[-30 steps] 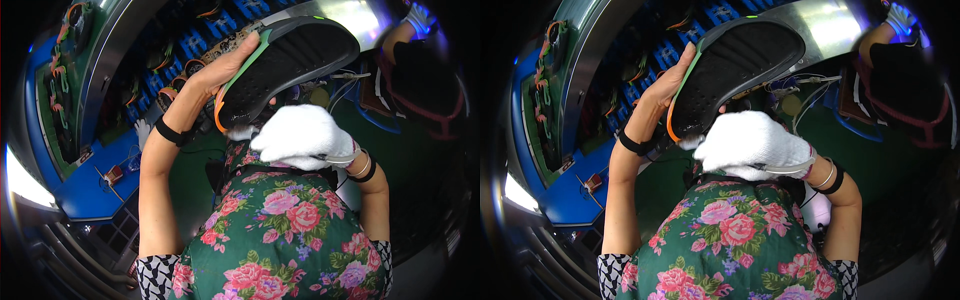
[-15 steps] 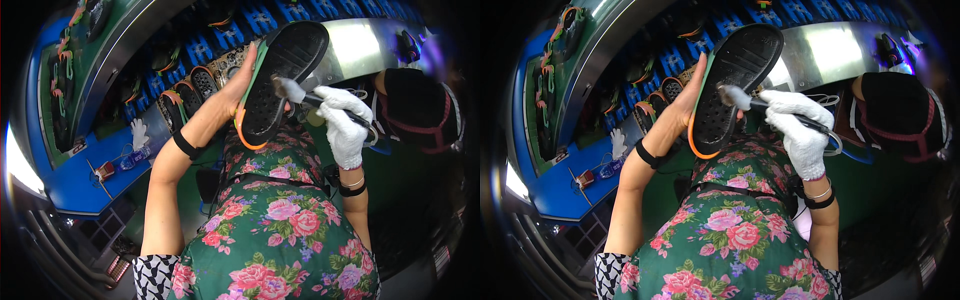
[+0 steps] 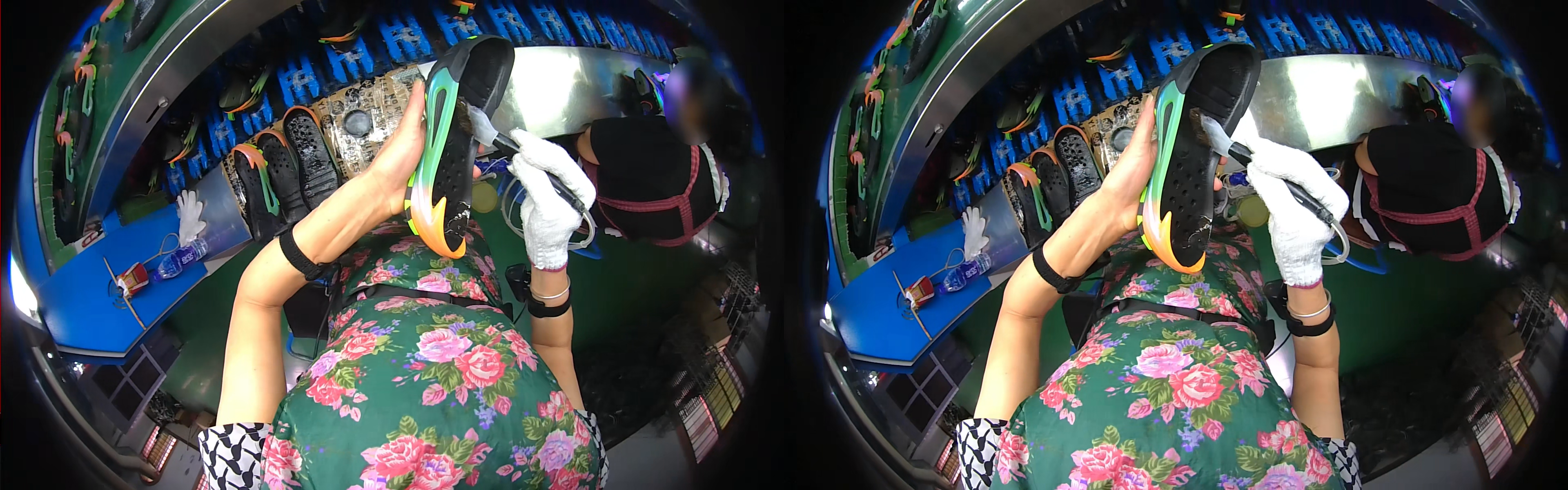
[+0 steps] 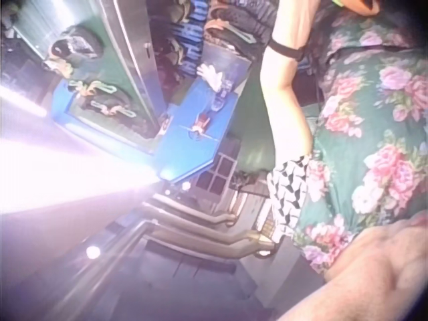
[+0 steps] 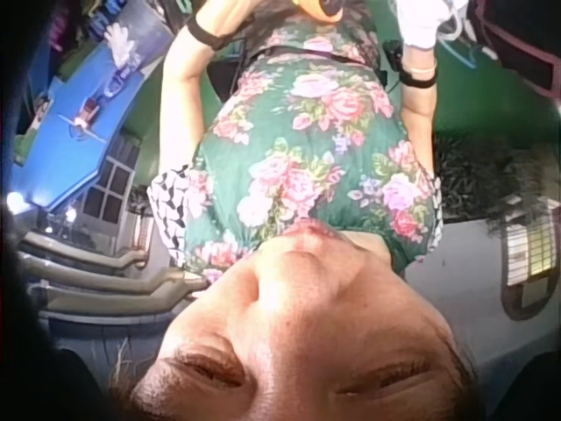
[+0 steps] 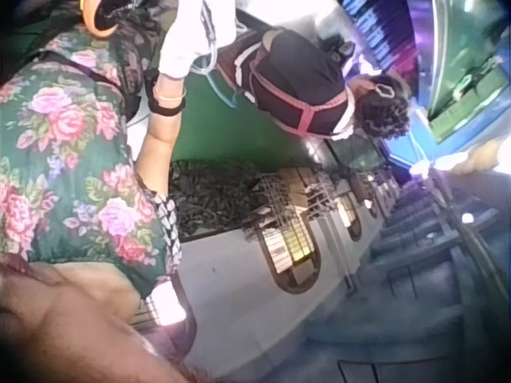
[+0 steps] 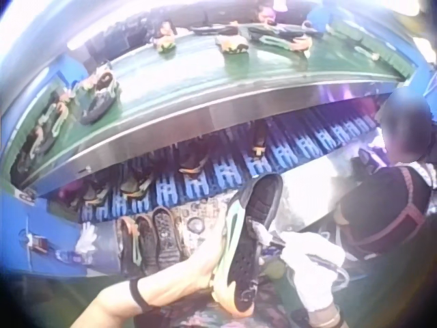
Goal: Applying adhesive to shoe soles at a factory assembly line.
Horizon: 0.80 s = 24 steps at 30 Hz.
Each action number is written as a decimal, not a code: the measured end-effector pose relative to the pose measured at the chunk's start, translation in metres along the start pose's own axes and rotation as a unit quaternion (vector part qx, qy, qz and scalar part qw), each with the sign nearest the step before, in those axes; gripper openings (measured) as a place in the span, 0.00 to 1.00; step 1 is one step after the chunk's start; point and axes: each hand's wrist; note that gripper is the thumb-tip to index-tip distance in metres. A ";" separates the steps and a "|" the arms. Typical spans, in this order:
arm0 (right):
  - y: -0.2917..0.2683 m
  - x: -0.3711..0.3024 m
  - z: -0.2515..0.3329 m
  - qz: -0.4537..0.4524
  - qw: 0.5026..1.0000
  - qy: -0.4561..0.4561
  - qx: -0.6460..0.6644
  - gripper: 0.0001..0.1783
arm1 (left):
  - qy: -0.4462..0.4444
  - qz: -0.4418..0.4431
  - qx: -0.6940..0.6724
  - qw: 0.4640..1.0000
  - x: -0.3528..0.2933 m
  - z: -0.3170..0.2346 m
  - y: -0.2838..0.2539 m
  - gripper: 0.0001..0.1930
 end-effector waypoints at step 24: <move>0.000 0.000 0.017 0.050 0.987 -0.090 -0.122 0.11 | 0.058 -0.045 -0.025 0.997 0.002 0.014 0.009 0.33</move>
Point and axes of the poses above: each hand's wrist, its own x-axis towards the middle knuckle, its own y-axis out of the palm, z = x × y, and after that the axes turned 5 degrees about z, right-handed
